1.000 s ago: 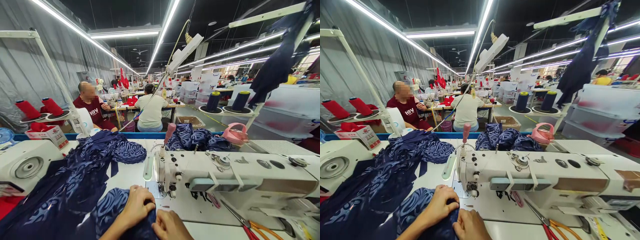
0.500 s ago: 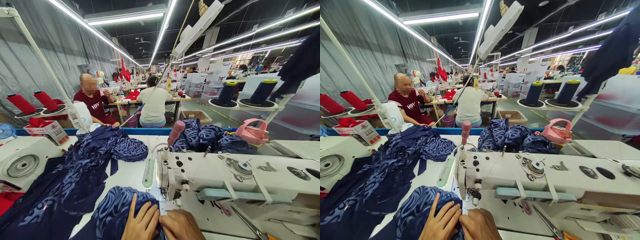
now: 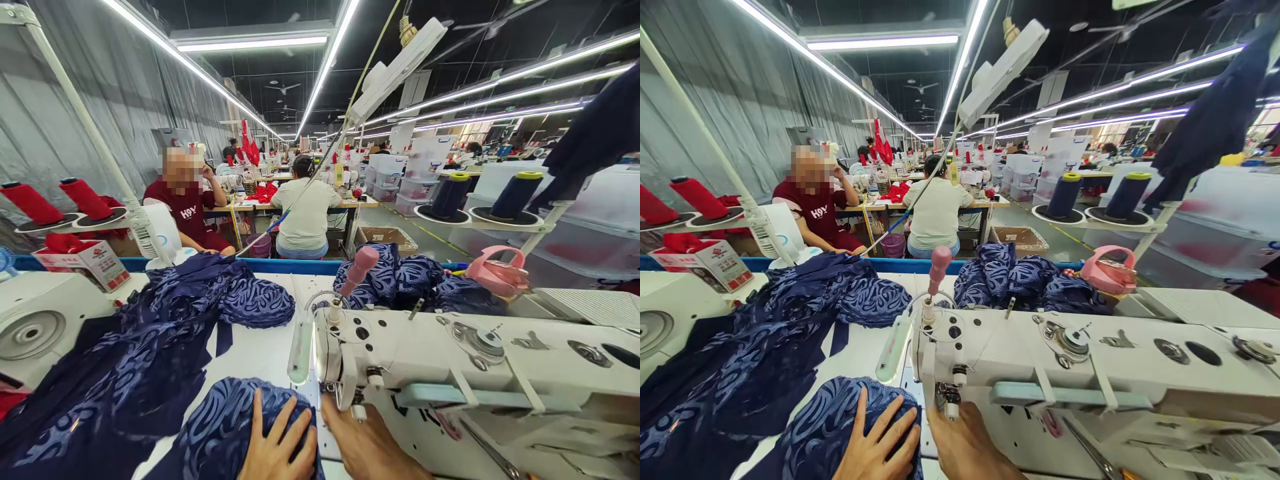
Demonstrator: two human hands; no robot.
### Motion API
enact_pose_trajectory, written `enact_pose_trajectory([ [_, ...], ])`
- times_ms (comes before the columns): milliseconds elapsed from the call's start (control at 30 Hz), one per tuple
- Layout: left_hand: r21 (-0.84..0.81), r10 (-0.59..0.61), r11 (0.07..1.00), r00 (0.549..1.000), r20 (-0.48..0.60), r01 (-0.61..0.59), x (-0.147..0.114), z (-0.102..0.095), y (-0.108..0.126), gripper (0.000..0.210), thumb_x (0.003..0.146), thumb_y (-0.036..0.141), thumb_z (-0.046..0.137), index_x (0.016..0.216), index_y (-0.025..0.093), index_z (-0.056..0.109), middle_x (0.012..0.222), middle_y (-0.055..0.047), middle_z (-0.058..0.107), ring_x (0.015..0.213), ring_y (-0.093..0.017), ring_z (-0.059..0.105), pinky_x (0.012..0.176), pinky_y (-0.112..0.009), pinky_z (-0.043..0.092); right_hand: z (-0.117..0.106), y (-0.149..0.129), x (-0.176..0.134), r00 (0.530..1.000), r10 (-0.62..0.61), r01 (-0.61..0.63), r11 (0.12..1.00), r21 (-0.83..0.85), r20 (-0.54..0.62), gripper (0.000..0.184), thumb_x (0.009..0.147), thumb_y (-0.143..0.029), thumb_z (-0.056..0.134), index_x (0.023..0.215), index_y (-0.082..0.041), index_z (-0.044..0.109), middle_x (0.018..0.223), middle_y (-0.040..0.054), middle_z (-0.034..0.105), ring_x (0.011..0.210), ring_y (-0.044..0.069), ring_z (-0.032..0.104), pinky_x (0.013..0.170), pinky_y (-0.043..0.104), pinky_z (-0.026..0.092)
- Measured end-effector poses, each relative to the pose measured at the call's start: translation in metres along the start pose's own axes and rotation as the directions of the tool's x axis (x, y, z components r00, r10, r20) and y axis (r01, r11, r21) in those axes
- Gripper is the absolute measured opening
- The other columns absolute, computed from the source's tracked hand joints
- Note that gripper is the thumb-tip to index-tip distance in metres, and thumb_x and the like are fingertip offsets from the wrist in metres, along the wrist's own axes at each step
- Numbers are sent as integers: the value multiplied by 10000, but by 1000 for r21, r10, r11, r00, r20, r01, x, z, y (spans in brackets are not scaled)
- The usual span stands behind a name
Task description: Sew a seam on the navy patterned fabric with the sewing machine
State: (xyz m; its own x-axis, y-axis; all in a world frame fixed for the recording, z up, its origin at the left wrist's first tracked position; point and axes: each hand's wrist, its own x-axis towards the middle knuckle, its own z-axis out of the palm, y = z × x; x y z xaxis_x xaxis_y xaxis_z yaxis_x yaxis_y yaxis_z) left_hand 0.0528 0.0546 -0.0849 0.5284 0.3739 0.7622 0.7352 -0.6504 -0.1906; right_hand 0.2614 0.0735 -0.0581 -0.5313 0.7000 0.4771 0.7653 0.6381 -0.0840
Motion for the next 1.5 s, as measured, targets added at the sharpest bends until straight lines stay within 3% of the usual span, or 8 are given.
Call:
enact_pose_trajectory([
  [67, -19, 9, 1000, 1000, -7, -9, 6, 0, -2, 172, 952, 318, 563, 983, 233, 709, 1058, -15, 738, 1133, -240, 625, 1186, -707, -23, -9, 5, -8, 995, -34, 34, 999, 10, 89, 409, 740, -72, 521, 1119, -199, 604, 625, -26, 663, 475, 186, 607, 460, 281, 392],
  [133, -39, 11, 999, 1000, -7, -11, 14, -1, -2, 178, 961, 304, 549, 993, 228, 707, 1058, -8, 743, 1142, -230, 617, 1194, -690, -42, -15, 7, -13, 993, -31, 31, 1000, 6, 114, 500, 765, -40, 442, 1217, -203, 578, 757, 8, 719, 570, 195, 664, 501, 265, 435],
  [233, -39, -2, 999, 1000, -12, 2, 22, -1, 1, 182, 966, 303, 553, 1001, 222, 712, 1076, 9, 745, 1150, -228, 603, 1206, -674, -42, -15, 5, -13, 998, -35, 34, 999, 8, 43, 618, 771, -25, 398, 1337, -231, 535, 1013, 59, 740, 787, 214, 706, 650, 264, 515],
  [333, 3, -39, 999, 999, -28, 39, 22, 3, 5, 163, 961, 303, 574, 972, 229, 719, 1077, 20, 742, 1176, -250, 584, 1203, -685, -11, -9, 2, -9, 997, -67, 67, 998, 14, 23, 664, 754, -19, 393, 1380, -200, 516, 1006, 74, 736, 785, 221, 696, 656, 275, 536],
  [567, 4, -101, 995, 993, 62, 101, 23, 10, 6, 243, 1011, 368, 500, 1035, 253, 713, 1116, 18, 736, 1181, -236, 568, 1218, -631, -36, -10, 12, -17, 995, -47, 58, 991, 124, -90, 423, 927, -50, 384, 1268, -162, 608, 915, 74, 714, 795, 190, 686, 710, 262, 544],
  [1200, 38, -90, 996, 976, 196, 85, 33, 7, 6, 416, 1070, 315, 308, 1093, 220, 712, 1150, -7, 731, 1058, -209, 556, 1194, -606, -128, -1, 11, -23, 992, -1, 25, 981, 194, -123, 291, 919, -36, 391, 1006, -205, 612, 828, 20, 671, 710, 165, 633, 655, 267, 455],
  [1367, 6, -132, 991, 986, 98, 132, 34, 11, 8, 413, 1072, 312, 322, 1031, 212, 721, 1061, -12, 753, 1002, -184, 580, 1210, -584, -92, 6, 12, -27, 985, 3, 24, 987, 160, -170, 252, 900, -34, 410, 801, -212, 558, 727, 12, 597, 698, 162, 600, 658, 266, 423],
  [1500, -49, -173, 983, 983, 54, 176, 32, 15, 11, 358, 1060, 331, 380, 1007, 238, 722, 1016, 1, 759, 1036, -182, 594, 1223, -558, -67, 9, 11, -29, 987, -21, 42, 991, 124, -161, 237, 894, -29, 438, 802, -212, 557, 737, 9, 599, 714, 166, 592, 671, 280, 406],
])
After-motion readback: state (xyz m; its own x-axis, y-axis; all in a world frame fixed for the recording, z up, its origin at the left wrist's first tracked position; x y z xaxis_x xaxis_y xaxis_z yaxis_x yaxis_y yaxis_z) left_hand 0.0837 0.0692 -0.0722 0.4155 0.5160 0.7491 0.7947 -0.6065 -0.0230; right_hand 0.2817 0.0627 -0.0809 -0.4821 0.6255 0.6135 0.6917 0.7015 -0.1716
